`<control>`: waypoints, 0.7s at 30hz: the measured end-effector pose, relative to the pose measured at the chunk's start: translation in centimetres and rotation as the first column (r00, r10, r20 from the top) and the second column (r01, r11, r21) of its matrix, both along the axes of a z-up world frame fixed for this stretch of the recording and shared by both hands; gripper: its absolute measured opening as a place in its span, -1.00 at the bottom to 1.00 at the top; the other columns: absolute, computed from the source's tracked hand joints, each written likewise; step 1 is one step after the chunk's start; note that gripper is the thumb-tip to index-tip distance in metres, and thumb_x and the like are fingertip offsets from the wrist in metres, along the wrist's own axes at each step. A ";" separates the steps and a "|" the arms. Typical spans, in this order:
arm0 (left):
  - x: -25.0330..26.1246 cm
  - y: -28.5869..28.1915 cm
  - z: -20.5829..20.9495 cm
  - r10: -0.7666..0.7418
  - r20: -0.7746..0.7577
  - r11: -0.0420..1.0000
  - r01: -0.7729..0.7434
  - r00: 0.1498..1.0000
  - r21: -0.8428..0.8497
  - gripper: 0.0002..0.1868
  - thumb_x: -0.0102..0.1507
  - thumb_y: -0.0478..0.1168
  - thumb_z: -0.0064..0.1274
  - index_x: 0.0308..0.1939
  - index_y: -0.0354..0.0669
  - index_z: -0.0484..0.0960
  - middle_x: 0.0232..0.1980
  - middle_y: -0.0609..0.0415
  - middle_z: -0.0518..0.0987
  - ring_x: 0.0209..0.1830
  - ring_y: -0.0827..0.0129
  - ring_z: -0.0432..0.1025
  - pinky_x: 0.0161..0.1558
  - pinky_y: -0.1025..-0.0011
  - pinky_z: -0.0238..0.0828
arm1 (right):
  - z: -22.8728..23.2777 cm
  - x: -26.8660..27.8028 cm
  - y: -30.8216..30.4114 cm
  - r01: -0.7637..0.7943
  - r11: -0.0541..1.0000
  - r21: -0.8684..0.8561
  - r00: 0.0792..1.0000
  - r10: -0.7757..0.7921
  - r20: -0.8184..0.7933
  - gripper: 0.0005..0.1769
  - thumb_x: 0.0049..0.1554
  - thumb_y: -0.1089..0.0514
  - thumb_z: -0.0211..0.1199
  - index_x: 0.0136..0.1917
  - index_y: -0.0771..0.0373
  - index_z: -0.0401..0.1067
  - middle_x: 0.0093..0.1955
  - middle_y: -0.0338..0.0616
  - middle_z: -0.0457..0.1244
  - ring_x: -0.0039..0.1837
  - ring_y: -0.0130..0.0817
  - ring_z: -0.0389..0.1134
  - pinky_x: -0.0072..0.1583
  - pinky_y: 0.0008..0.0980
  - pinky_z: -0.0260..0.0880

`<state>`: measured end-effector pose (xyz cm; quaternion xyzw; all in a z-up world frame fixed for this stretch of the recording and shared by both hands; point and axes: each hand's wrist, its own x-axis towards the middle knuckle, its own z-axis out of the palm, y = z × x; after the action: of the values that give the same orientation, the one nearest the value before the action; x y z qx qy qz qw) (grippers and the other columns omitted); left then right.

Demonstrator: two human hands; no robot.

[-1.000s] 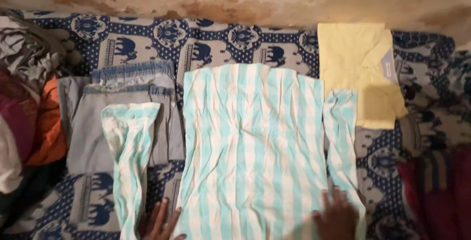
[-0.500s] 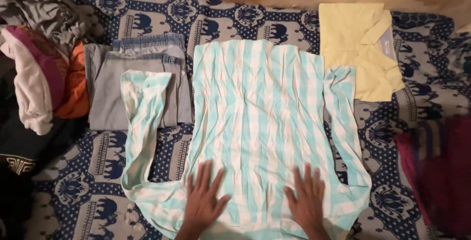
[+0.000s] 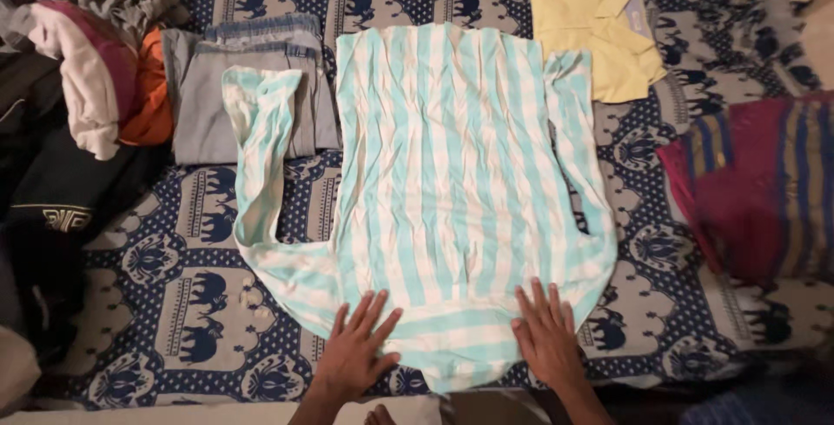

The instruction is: The person folds a light blue and white striped polo shirt on a patterned bedsheet, smoothing and aligning it before folding it into a compact rectangle. The person then folds a white polo shirt with a maroon stripe, buttoning the collar, smoothing the fabric, and folding it neatly. Both folded shirts are placed on the bed.

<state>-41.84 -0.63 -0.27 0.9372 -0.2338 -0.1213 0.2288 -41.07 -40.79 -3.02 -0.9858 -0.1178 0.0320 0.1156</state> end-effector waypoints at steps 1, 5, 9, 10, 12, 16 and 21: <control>-0.4 0.2 0.0 0.003 -0.018 0.998 -0.001 1.000 0.063 -0.28 0.28 0.08 -0.03 0.52 0.08 0.23 0.63 -0.08 -0.02 0.60 -0.02 -0.15 0.43 -0.15 -0.22 | 0.6 -0.2 -0.7 0.017 0.999 -0.048 0.999 -0.018 -0.029 -0.29 0.25 -0.25 -0.09 0.60 -0.05 0.04 0.69 -0.01 -0.23 0.66 0.14 -0.31 0.46 0.30 -0.22; -1.9 0.8 0.0 0.058 -0.023 0.990 -0.055 0.998 0.131 -0.50 0.23 -0.17 0.08 0.28 0.09 0.46 0.51 -0.02 0.24 0.54 0.06 0.07 0.41 -0.04 0.07 | 2.4 -1.7 -2.8 -0.033 0.999 0.024 0.990 0.029 0.140 -0.39 0.22 -0.20 0.05 0.48 0.01 0.24 0.61 0.06 -0.04 0.63 0.19 -0.17 0.42 0.22 -0.07; -1.1 -0.9 -1.7 0.028 0.122 0.999 -0.023 0.992 -0.036 -0.53 0.07 -0.36 0.06 0.09 -0.15 0.65 0.15 -0.06 0.57 0.25 0.02 0.38 0.13 0.07 0.38 | 2.5 -1.8 -3.3 0.031 0.997 0.067 0.970 -0.013 -0.244 -0.63 0.17 -0.03 0.18 0.23 0.04 0.49 0.21 -0.12 0.33 0.35 -0.13 0.26 0.35 -0.13 0.24; -1.5 -1.5 -2.1 0.030 0.036 0.999 -0.030 0.999 0.010 -0.63 0.09 -0.34 0.07 -0.01 -0.12 0.68 0.08 -0.04 0.59 0.19 0.04 0.41 0.10 0.10 0.41 | 2.4 -2.2 -3.7 0.038 0.999 0.020 0.957 -0.031 -0.287 -0.76 0.19 0.03 0.18 0.10 0.07 0.52 0.09 -0.16 0.38 0.26 -0.15 0.33 0.32 -0.20 0.30; -1.2 -1.3 -2.5 0.042 -0.112 0.994 -0.030 0.993 0.109 -0.81 0.13 -0.30 0.09 -0.20 -0.05 0.72 -0.06 0.01 0.63 0.07 0.07 0.49 0.04 0.16 0.47 | 1.7 -1.7 -4.4 0.031 0.999 0.028 0.931 -0.019 -0.365 -0.85 0.18 0.10 0.21 -0.08 0.11 0.58 -0.09 -0.17 0.44 0.11 -0.17 0.44 0.22 -0.26 0.40; 0.7 0.6 -0.6 -0.102 -0.438 0.995 0.083 0.893 -0.061 -0.85 0.18 -0.27 0.16 -0.20 -0.07 0.76 -0.15 -0.01 0.70 -0.03 0.09 0.57 0.04 0.18 0.47 | 1.8 0.7 -7.9 0.063 0.972 0.225 0.772 0.096 -0.629 -0.86 0.03 0.10 0.42 -0.16 0.17 0.65 -0.22 -0.13 0.47 -0.09 -0.29 0.54 0.02 -0.28 0.52; 11.2 0.0 3.0 -0.057 -0.572 0.998 0.048 0.818 -0.031 -0.68 0.14 -0.31 0.16 -0.02 -0.06 0.71 -0.04 0.00 0.70 -0.02 0.15 0.57 0.01 0.20 0.51 | 1.4 14.6 -9.1 0.250 0.902 0.351 0.853 -0.033 -0.521 -0.65 -0.02 0.09 0.49 0.05 0.18 0.58 -0.23 -0.05 0.45 -0.16 -0.35 0.47 -0.06 -0.29 0.48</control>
<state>-30.60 -0.59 2.70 0.8491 -0.1810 -0.4013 0.2920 -26.44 -49.91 -1.66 -0.9031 -0.0131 0.2536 0.3464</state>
